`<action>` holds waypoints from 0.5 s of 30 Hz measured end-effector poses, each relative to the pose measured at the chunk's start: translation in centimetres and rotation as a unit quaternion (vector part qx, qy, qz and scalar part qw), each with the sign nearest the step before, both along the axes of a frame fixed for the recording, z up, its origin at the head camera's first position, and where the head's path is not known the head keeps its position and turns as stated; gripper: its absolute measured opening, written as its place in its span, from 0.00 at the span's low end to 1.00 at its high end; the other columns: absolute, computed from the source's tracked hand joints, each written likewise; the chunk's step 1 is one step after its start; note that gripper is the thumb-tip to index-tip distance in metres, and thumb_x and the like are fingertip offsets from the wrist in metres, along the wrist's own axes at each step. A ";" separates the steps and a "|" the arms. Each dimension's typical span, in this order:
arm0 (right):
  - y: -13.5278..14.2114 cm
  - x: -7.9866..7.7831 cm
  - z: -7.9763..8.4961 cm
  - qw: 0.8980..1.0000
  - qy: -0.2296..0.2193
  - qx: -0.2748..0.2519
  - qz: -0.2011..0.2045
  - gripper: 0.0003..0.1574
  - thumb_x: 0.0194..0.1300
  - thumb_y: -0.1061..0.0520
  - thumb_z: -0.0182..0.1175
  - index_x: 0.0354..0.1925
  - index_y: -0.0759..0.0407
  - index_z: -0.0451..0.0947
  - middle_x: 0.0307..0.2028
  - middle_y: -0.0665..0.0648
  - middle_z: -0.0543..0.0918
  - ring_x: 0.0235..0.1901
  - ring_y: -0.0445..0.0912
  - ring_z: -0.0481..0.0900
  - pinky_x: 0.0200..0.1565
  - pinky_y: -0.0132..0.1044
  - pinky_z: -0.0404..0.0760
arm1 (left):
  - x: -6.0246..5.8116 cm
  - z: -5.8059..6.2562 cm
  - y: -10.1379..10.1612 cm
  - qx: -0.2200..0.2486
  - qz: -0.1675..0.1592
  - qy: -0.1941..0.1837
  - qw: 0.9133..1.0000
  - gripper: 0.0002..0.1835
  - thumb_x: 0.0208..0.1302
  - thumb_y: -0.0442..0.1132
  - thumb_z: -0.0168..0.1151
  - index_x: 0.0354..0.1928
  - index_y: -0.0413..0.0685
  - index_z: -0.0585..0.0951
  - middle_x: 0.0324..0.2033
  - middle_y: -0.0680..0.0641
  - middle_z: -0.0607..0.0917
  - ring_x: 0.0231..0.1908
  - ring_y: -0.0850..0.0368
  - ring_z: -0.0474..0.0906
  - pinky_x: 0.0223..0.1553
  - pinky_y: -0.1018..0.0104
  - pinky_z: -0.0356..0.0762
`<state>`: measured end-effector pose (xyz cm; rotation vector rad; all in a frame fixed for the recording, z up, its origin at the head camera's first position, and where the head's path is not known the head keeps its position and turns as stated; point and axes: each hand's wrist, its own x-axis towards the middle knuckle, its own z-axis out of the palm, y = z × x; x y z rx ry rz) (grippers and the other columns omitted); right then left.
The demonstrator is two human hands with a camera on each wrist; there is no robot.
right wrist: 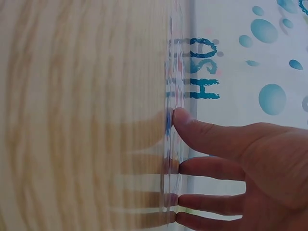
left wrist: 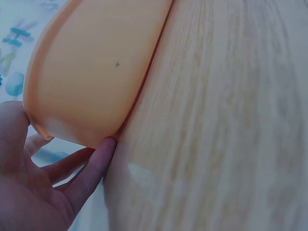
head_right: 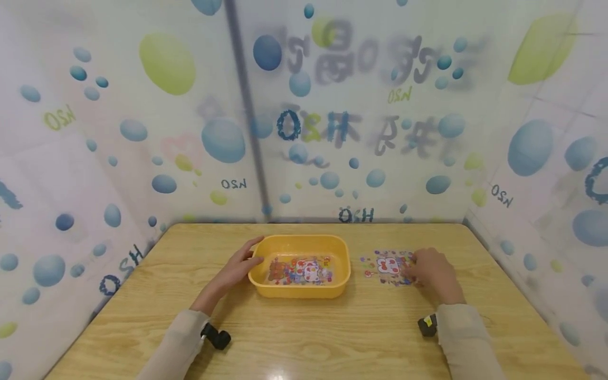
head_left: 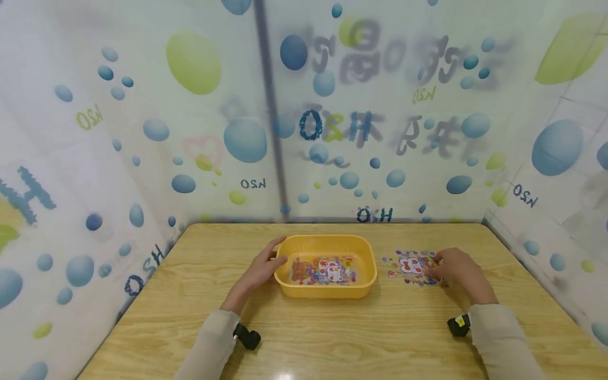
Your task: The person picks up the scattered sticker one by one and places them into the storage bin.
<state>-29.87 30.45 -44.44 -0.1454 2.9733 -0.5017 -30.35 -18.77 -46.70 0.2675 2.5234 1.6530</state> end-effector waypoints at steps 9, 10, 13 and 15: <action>-0.5 0.2 -0.1 1.000 -0.010 -0.016 -0.008 0.15 0.60 0.50 0.65 0.28 0.61 0.79 0.22 0.54 0.78 0.23 0.46 0.71 0.27 0.38 0.66 | -0.2 -0.1 0.0 -0.010 0.013 -0.010 1.000 0.29 0.70 0.47 0.54 0.70 0.74 0.61 0.58 0.39 0.74 0.50 0.45 0.76 0.34 0.60 0.83; -0.5 0.3 -0.1 1.000 -0.013 -0.019 -0.011 0.14 0.60 0.50 0.65 0.27 0.60 0.79 0.21 0.54 0.77 0.22 0.46 0.71 0.26 0.38 0.66 | -0.1 0.0 0.0 -0.009 0.012 -0.010 1.000 0.29 0.70 0.46 0.54 0.70 0.73 0.61 0.58 0.39 0.74 0.50 0.45 0.76 0.34 0.59 0.83; -0.6 0.3 -0.1 1.000 -0.010 -0.021 -0.015 0.13 0.60 0.51 0.65 0.27 0.60 0.80 0.21 0.52 0.77 0.22 0.45 0.71 0.26 0.37 0.66 | -0.1 0.1 0.1 -0.007 0.011 -0.010 1.000 0.29 0.70 0.46 0.54 0.70 0.73 0.60 0.57 0.38 0.74 0.49 0.45 0.77 0.33 0.59 0.83; -0.7 0.3 -0.2 1.000 -0.003 -0.021 -0.016 0.13 0.59 0.51 0.66 0.27 0.60 0.81 0.22 0.53 0.78 0.23 0.46 0.71 0.25 0.37 0.66 | 0.0 0.1 0.1 -0.008 0.010 -0.008 1.000 0.29 0.70 0.45 0.54 0.71 0.71 0.60 0.57 0.37 0.73 0.49 0.44 0.77 0.32 0.59 0.82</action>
